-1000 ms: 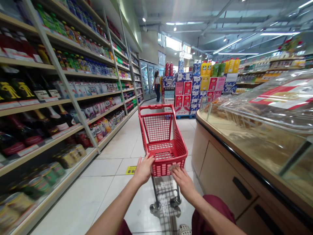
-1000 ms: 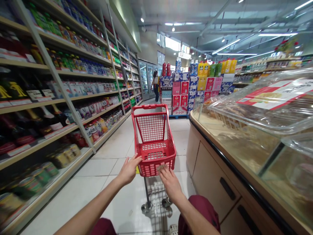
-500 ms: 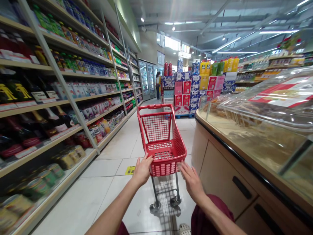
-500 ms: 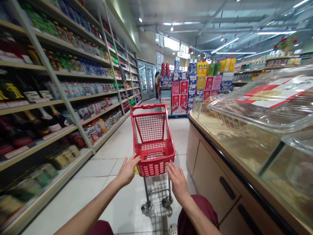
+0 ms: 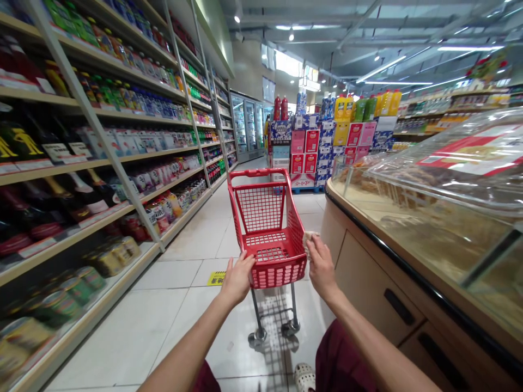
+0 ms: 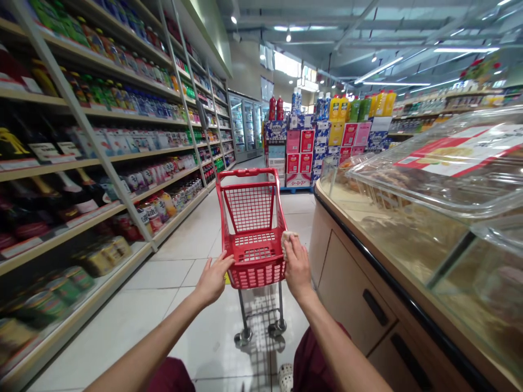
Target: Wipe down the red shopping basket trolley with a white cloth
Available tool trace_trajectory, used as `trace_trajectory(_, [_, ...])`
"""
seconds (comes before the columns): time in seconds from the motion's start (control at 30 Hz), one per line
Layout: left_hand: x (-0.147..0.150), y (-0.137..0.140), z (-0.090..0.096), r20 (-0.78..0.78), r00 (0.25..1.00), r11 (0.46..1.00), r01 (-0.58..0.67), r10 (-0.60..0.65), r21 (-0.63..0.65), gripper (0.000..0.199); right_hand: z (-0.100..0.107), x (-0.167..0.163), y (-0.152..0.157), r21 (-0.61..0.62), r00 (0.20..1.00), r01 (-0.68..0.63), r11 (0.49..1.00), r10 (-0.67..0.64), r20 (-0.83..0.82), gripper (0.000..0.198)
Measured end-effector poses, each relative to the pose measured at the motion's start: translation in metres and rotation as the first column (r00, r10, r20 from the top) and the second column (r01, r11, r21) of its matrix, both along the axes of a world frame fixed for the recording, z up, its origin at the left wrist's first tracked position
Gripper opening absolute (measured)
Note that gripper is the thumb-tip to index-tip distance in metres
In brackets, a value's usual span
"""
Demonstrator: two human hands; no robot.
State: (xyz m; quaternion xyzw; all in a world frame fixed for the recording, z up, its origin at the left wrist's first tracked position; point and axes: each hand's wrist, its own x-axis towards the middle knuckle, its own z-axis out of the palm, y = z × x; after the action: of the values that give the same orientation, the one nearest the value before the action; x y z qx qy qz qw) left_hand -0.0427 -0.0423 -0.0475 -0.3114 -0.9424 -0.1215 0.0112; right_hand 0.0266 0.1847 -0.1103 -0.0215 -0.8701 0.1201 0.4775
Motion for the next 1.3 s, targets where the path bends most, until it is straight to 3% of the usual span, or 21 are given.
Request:
trace_trajectory(0.13, [0.001,0.0,-0.003,-0.01,1.0,1.0,-0.003,0.003,0.007,0.05,-0.003,-0.017,-0.032,0.157,0.984,-0.141,0.978,0.12,0.133,0.053])
trace_trajectory(0.23, [0.001,-0.001,-0.005,-0.034,0.999,1.0,-0.013,0.014,0.013,0.051,-0.008,-0.015,-0.031,0.239,0.966,-0.197,0.951,0.146,0.216,0.052])
trace_trajectory(0.4, [0.003,0.002,-0.011,-0.054,0.998,0.998,-0.034,0.036,0.049,0.052,-0.001,-0.007,-0.004,0.171,0.974,0.047,0.984,-0.084,0.212,0.053])
trace_trajectory(0.57, [0.007,0.005,-0.015,-0.09,0.994,0.997,-0.051,0.056,0.062,0.051,0.0,-0.007,-0.013,0.289,0.963,-0.144,0.947,0.067,0.261,0.054])
trace_trajectory(0.73, [0.008,0.005,-0.014,-0.09,0.994,0.998,-0.049,0.053,0.048,0.05,0.003,-0.007,-0.005,0.212,0.971,0.052,0.976,-0.099,0.219,0.054])
trace_trajectory(0.9, [0.009,0.008,-0.013,-0.097,0.993,0.998,-0.06,0.06,0.009,0.05,-0.005,-0.009,-0.029,0.318,0.966,-0.192,0.928,0.121,0.227,0.055])
trace_trajectory(1.1, [0.011,0.008,-0.013,-0.111,0.993,0.999,-0.046,0.044,-0.022,0.05,0.003,-0.008,-0.011,0.199,0.962,0.093,0.976,-0.14,0.234,0.05])
trace_trajectory(1.23, [0.011,0.008,-0.014,-0.152,0.988,0.998,-0.048,0.041,-0.039,0.051,0.005,-0.008,-0.028,0.275,0.946,-0.113,0.955,0.019,0.323,0.048])
trace_trajectory(1.3, [0.011,0.006,-0.015,-0.168,0.985,0.998,-0.04,0.031,-0.05,0.052,0.008,-0.006,-0.026,0.275,0.933,-0.09,0.957,-0.016,0.359,0.048])
